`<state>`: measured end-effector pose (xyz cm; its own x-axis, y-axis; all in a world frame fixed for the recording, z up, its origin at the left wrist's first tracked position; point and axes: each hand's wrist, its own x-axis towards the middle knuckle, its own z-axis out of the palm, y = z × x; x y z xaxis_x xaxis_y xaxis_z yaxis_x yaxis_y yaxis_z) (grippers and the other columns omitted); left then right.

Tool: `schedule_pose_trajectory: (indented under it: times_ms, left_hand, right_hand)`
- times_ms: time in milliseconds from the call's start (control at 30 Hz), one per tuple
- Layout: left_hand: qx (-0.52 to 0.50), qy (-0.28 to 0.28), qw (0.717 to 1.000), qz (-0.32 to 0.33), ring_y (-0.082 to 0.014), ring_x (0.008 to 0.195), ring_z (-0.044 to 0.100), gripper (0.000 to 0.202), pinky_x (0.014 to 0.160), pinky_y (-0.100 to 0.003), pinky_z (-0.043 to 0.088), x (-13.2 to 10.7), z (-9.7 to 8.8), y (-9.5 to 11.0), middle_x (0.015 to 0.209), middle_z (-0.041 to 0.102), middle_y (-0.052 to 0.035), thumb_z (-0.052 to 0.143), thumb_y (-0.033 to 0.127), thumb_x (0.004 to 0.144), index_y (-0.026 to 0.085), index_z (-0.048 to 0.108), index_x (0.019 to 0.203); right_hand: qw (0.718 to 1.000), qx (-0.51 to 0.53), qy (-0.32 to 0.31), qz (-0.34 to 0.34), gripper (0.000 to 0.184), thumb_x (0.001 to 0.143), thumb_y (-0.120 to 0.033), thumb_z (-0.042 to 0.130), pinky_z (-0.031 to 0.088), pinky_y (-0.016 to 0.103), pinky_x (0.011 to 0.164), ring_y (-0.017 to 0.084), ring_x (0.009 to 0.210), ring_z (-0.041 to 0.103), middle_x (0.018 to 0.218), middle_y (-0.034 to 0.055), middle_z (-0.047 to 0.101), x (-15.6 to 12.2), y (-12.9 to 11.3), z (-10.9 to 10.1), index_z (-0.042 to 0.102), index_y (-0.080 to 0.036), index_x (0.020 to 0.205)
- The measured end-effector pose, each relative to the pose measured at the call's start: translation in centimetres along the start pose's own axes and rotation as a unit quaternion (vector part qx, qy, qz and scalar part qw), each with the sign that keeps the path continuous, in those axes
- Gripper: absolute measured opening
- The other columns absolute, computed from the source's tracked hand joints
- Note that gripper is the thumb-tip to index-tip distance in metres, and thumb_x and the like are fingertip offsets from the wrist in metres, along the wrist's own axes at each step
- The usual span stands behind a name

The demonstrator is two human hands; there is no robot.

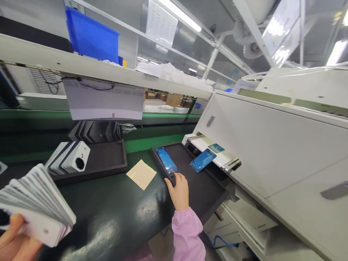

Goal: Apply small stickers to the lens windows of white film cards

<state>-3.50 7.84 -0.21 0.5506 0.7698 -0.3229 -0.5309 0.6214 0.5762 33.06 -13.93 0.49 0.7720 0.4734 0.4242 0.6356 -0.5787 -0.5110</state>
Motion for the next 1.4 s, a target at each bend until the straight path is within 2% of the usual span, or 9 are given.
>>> schedule_pose_trajectory:
  times_ms: [67, 133, 200, 300, 367, 500, 633, 833, 1400]
  left_hand:
    - [-0.025, 0.116, 0.993, 0.010, -0.0116, 0.100, 0.063, 0.023, 0.087, -0.020, 0.050, -0.9, 2.0, -0.5, 0.099, 0.069, 0.0162, 0.044, 0.037, 0.087, 0.041, 0.064, 0.098]
    - [-0.034, 0.124, 0.991, 0.021, -0.0159, 0.097, 0.065, 0.021, 0.089, -0.025, 0.050, -1.8, 3.9, -1.3, 0.096, 0.072, 0.0059, 0.048, 0.026, 0.085, 0.028, 0.067, 0.093]
    - [-0.007, 0.067, 0.997, 0.041, -0.0196, 0.095, 0.065, 0.019, 0.091, -0.030, 0.049, -2.4, 5.2, -2.1, 0.096, 0.073, -0.0013, 0.058, 0.015, 0.078, 0.021, 0.067, 0.095]
    - [0.054, -0.021, 0.993, 0.106, -0.0231, 0.099, 0.063, 0.034, 0.094, -0.035, 0.045, -2.8, 6.1, -2.9, 0.104, 0.070, -0.0077, 0.068, 0.013, 0.071, 0.017, 0.064, 0.104]
    - [0.080, -0.070, 0.989, 0.099, -0.0259, 0.098, 0.063, 0.037, 0.093, -0.040, 0.044, -3.1, 6.4, -3.0, 0.106, 0.068, -0.0118, 0.068, 0.015, 0.071, 0.014, 0.063, 0.108]
    - [0.060, -0.137, 0.986, 0.072, -0.0276, 0.100, 0.062, 0.035, 0.093, -0.044, 0.042, -3.2, 6.0, -3.3, 0.107, 0.067, -0.0145, 0.066, 0.018, 0.075, 0.013, 0.061, 0.109]
    - [-0.019, -0.191, 0.981, 0.023, -0.0265, 0.100, 0.062, 0.032, 0.095, -0.045, 0.040, -2.5, 4.5, -4.5, 0.101, 0.069, -0.0117, 0.065, 0.021, 0.076, 0.015, 0.062, 0.107]
    - [-0.060, -0.173, 0.983, -0.032, -0.0261, 0.105, 0.060, 0.026, 0.100, -0.046, 0.035, -2.2, 3.8, -5.6, 0.101, 0.069, -0.0116, 0.058, 0.020, 0.081, 0.015, 0.062, 0.106]
    - [0.073, -0.167, 0.983, 0.006, -0.0300, 0.106, 0.059, 0.037, 0.097, -0.047, 0.039, -3.7, 4.6, -4.6, 0.103, 0.069, -0.0110, 0.068, 0.027, 0.073, 0.018, 0.063, 0.109]
  right_hand:
    - [0.997, 0.061, -0.014, -0.049, 0.037, 0.082, -0.041, 0.053, 0.043, 0.042, 0.089, 0.027, 0.102, 0.055, 0.109, 0.0166, 0.058, -0.6, -2.7, -0.8, 0.055, -0.013, 0.105]
    - [0.971, 0.192, -0.101, -0.105, 0.036, 0.084, -0.041, 0.051, 0.047, 0.038, 0.085, 0.023, 0.098, 0.057, 0.110, 0.0124, 0.059, -1.5, -6.2, -0.5, 0.052, -0.018, 0.112]
    - [0.877, 0.377, -0.261, -0.142, 0.048, 0.080, -0.041, 0.059, 0.048, 0.037, 0.085, 0.022, 0.103, 0.056, 0.118, 0.0100, 0.056, -2.6, -10.3, 0.7, 0.044, -0.024, 0.122]
    - [0.676, 0.550, -0.470, -0.138, 0.070, 0.070, -0.043, 0.069, 0.047, 0.040, 0.088, 0.024, 0.113, 0.052, 0.126, 0.0084, 0.051, -4.7, -15.8, 3.1, 0.034, -0.030, 0.129]
    - [0.639, 0.574, -0.497, -0.123, 0.060, 0.073, -0.040, 0.068, 0.046, 0.039, 0.090, 0.023, 0.111, 0.054, 0.123, 0.0068, 0.054, -5.9, -18.2, 4.2, 0.039, -0.029, 0.124]
    - [0.720, 0.541, -0.417, -0.125, 0.038, 0.080, -0.030, 0.060, 0.047, 0.034, 0.087, 0.021, 0.101, 0.059, 0.111, 0.0058, 0.061, -7.2, -19.3, 4.4, 0.046, -0.024, 0.116]
    - [0.755, 0.505, -0.393, -0.142, 0.039, 0.080, -0.029, 0.059, 0.048, 0.035, 0.087, 0.022, 0.103, 0.059, 0.114, 0.0069, 0.062, -7.9, -17.9, 4.0, 0.049, -0.023, 0.118]
    - [0.747, 0.522, -0.398, -0.105, 0.041, 0.079, -0.030, 0.060, 0.050, 0.038, 0.086, 0.025, 0.104, 0.060, 0.116, 0.0089, 0.062, -8.2, -16.6, 4.5, 0.051, -0.021, 0.118]
    - [0.750, 0.483, -0.371, -0.259, 0.043, 0.083, -0.018, 0.049, 0.050, 0.033, 0.079, 0.022, 0.091, 0.061, 0.107, 0.0055, 0.063, -7.5, -15.8, 3.7, 0.045, -0.026, 0.125]
